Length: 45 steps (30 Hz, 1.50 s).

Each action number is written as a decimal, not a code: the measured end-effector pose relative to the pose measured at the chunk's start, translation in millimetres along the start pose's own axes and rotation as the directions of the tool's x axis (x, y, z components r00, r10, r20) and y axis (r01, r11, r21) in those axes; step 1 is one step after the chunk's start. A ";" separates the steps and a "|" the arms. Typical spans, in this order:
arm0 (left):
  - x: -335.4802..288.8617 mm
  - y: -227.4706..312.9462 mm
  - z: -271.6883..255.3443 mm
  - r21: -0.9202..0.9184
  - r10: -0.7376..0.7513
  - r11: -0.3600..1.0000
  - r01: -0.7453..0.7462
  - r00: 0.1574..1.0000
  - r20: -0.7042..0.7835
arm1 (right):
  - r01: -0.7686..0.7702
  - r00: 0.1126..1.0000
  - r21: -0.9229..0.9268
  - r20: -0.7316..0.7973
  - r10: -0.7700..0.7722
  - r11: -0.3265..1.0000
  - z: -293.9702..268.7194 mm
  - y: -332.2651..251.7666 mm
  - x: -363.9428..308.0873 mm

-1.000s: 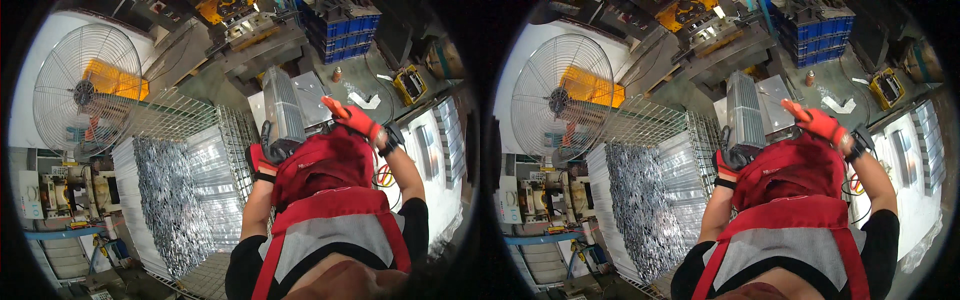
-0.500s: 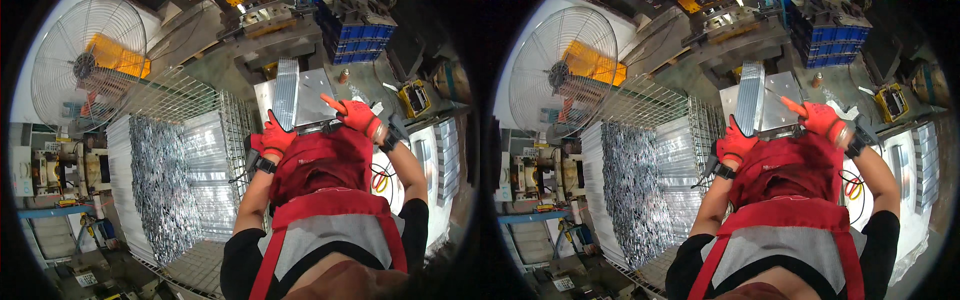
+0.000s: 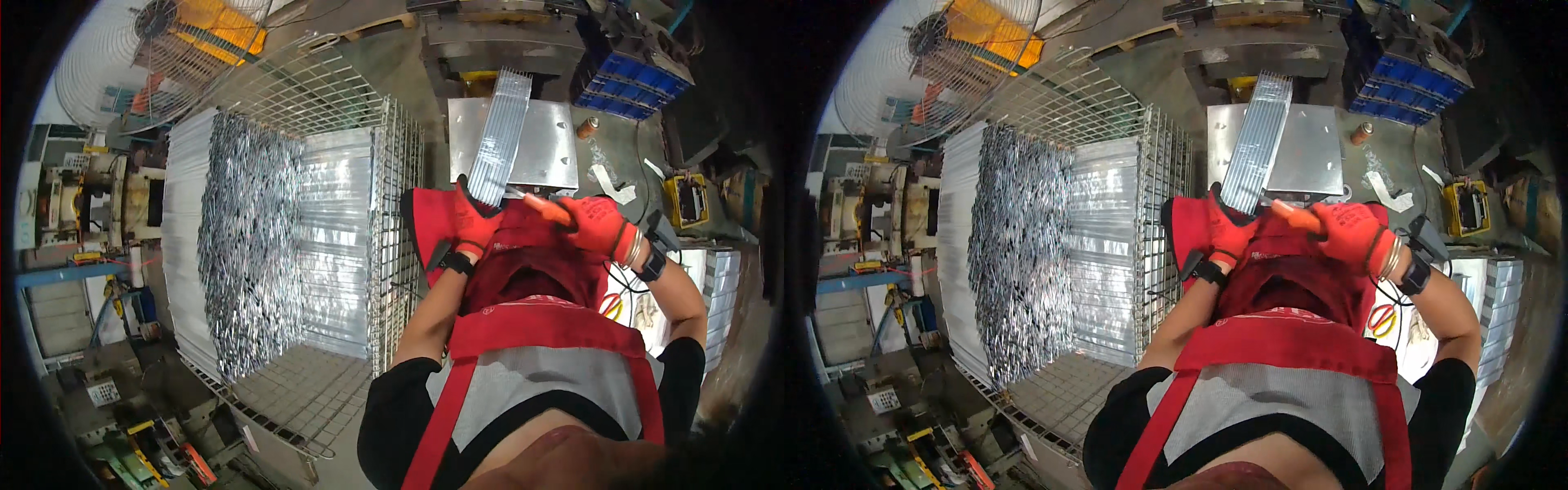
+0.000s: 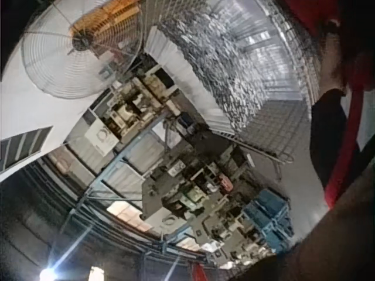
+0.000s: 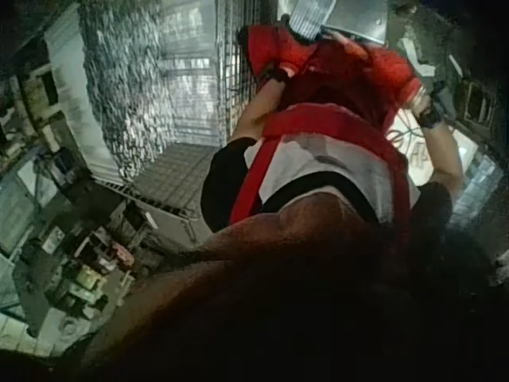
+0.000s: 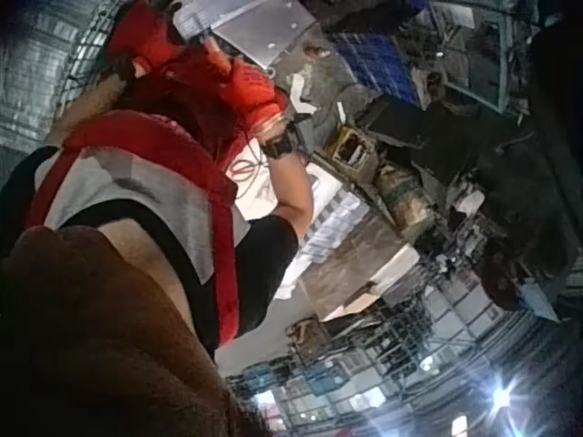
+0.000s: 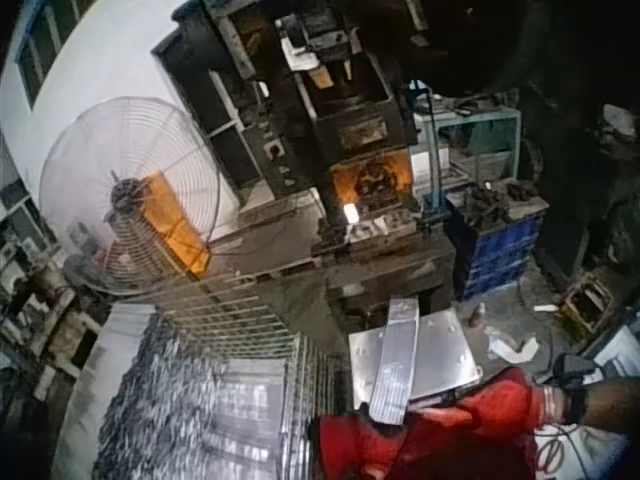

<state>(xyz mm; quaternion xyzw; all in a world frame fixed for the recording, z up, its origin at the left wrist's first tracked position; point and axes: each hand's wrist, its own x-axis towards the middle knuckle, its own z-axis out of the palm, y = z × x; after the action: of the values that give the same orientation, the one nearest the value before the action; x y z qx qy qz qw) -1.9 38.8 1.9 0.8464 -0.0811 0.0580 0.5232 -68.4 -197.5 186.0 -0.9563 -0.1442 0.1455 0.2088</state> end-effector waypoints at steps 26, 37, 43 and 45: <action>8.4 59.6 -10.8 0.429 -0.053 0.903 -0.001 0.992 0.115 | -0.458 0.887 -0.029 -0.083 0.454 0.889 -58.7 115.7 123.5; 67.1 79.0 2.3 0.502 -0.391 0.846 0.180 0.850 0.354 | -0.148 0.907 0.043 -0.393 0.153 0.988 10.0 58.6 -49.2; 100.4 99.7 2.8 -0.692 -0.214 0.017 0.722 0.679 0.703 | -0.229 0.926 0.354 -0.208 0.315 0.907 -2.5 6.9 -106.8; 114.7 123.7 -10.2 -0.604 -0.102 -0.009 0.797 0.600 0.793 | -0.206 0.877 0.209 -0.395 0.275 0.956 5.6 4.0 -119.0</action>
<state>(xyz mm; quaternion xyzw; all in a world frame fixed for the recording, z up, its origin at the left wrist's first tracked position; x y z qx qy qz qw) 85.9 -15.2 135.8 0.2668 0.0596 -0.4322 0.8593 -178.4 -239.0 205.3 -0.9555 0.0364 -0.0273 0.2914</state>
